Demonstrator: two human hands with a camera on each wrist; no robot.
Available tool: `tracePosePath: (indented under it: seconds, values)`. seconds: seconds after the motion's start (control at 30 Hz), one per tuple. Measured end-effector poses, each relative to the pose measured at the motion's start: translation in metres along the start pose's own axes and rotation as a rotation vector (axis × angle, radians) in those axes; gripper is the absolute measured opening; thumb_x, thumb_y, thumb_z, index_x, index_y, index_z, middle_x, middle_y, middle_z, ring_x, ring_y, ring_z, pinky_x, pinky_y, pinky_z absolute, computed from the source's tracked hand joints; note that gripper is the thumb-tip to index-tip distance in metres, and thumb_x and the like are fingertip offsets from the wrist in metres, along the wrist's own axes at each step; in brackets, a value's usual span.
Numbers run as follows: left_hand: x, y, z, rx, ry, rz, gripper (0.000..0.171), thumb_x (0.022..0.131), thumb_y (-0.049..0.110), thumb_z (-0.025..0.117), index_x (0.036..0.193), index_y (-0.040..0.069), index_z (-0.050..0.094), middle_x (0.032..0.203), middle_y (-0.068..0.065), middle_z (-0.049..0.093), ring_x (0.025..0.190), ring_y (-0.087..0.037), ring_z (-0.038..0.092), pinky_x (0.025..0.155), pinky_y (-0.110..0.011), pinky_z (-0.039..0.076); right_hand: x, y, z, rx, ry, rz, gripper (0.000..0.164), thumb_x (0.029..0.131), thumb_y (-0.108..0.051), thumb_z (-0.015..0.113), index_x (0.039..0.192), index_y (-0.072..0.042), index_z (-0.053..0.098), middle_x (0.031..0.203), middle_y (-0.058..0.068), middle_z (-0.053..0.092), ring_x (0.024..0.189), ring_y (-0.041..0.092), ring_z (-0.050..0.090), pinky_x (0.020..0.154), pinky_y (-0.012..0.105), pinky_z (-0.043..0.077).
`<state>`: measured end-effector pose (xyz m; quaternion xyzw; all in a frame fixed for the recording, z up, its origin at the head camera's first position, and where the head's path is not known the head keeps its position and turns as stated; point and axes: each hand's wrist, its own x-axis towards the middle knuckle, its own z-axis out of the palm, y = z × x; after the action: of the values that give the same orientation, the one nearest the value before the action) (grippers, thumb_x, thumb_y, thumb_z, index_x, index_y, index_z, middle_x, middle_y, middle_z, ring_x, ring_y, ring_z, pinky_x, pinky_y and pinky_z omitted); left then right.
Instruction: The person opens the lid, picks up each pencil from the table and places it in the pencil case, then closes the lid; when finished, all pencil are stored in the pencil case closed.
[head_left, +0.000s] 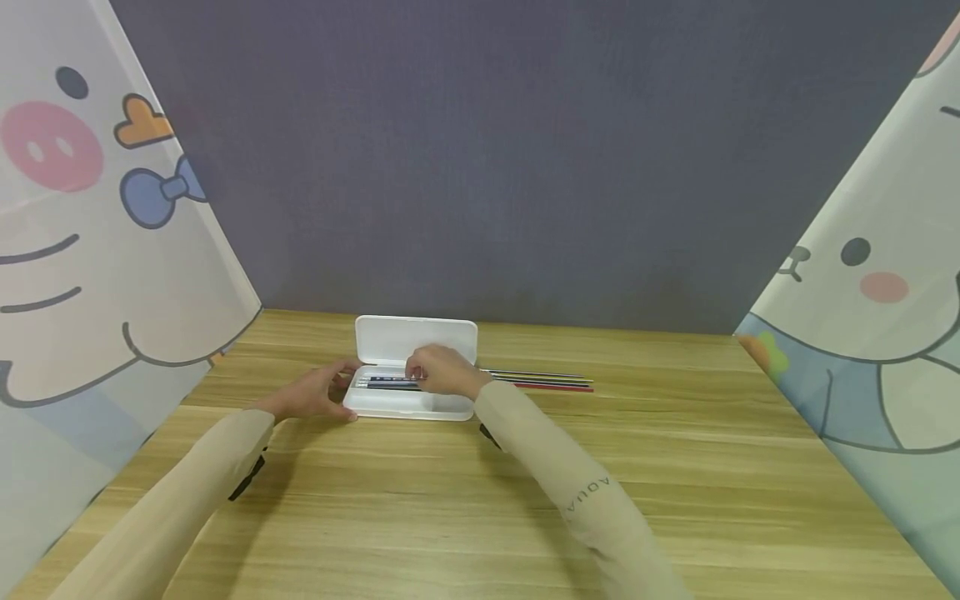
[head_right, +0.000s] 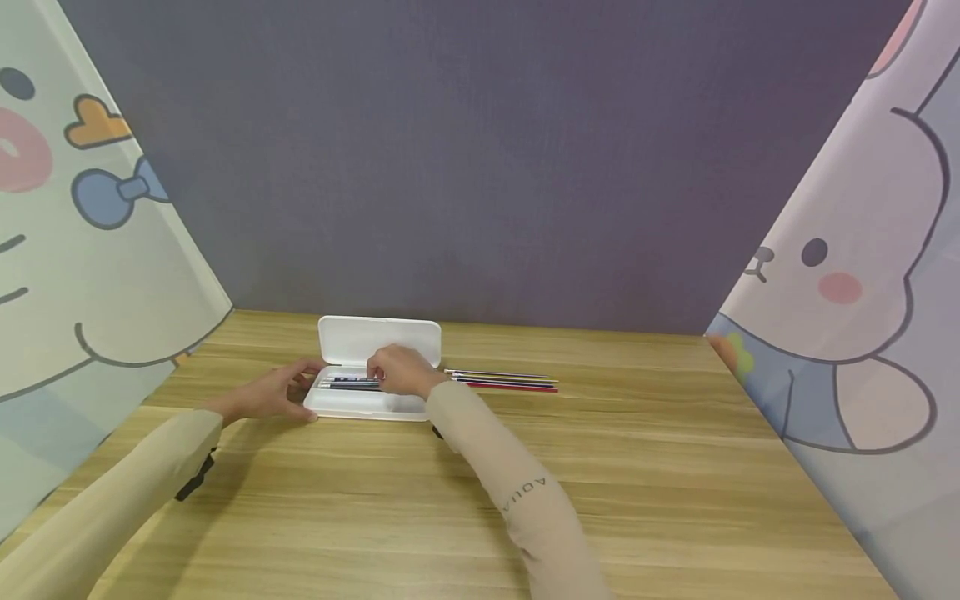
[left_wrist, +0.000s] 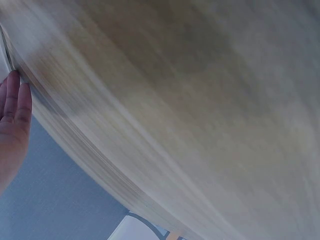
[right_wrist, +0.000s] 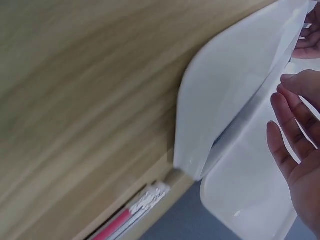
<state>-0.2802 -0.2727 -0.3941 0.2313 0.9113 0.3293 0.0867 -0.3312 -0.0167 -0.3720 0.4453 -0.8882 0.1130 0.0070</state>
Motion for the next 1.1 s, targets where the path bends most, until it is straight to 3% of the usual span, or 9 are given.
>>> tracePosePath:
  seconds: [0.4,0.63,0.93,1.1]
  values:
    - [-0.001,-0.001,0.001,0.01,0.013,0.0,0.078,0.068,0.022,0.08,0.129,-0.001,0.037,0.124,-0.027,0.05,0.102,-0.033,0.056,0.086,-0.047,0.046,-0.037,0.022,-0.013,0.028,0.034,-0.059,0.012,0.078,-0.003,0.063,0.088,-0.007,0.068,0.081,0.001,0.066,0.076,0.012,0.059,0.069,0.021,0.046]
    - [-0.001,-0.003,0.003,0.004,0.014,-0.001,0.078,0.068,0.023,0.08,0.13,0.0,0.037,0.125,-0.027,0.05,0.105,-0.036,0.055,0.087,-0.048,0.046,-0.062,0.035,-0.021,0.039,0.026,0.001,0.013,0.078,-0.003,0.064,0.09,-0.008,0.067,0.082,0.002,0.064,0.078,0.013,0.058,0.069,0.021,0.045]
    - [0.002,-0.004,0.002,0.001,0.009,-0.008,0.08,0.068,0.023,0.08,0.131,0.0,0.036,0.127,-0.027,0.048,0.109,-0.039,0.053,0.09,-0.051,0.044,-0.091,0.059,-0.021,0.026,0.081,-0.015,0.007,0.079,-0.006,0.067,0.087,-0.006,0.067,0.077,0.004,0.062,0.07,0.012,0.054,0.063,0.021,0.043]
    - [0.001,-0.005,0.002,0.006,0.01,-0.005,0.08,0.068,0.023,0.08,0.131,0.0,0.036,0.127,-0.027,0.048,0.109,-0.039,0.054,0.09,-0.051,0.044,-0.104,0.07,-0.019,0.015,0.087,0.023,0.007,0.079,-0.009,0.068,0.086,-0.008,0.068,0.077,0.0,0.061,0.069,0.008,0.051,0.062,0.021,0.043]
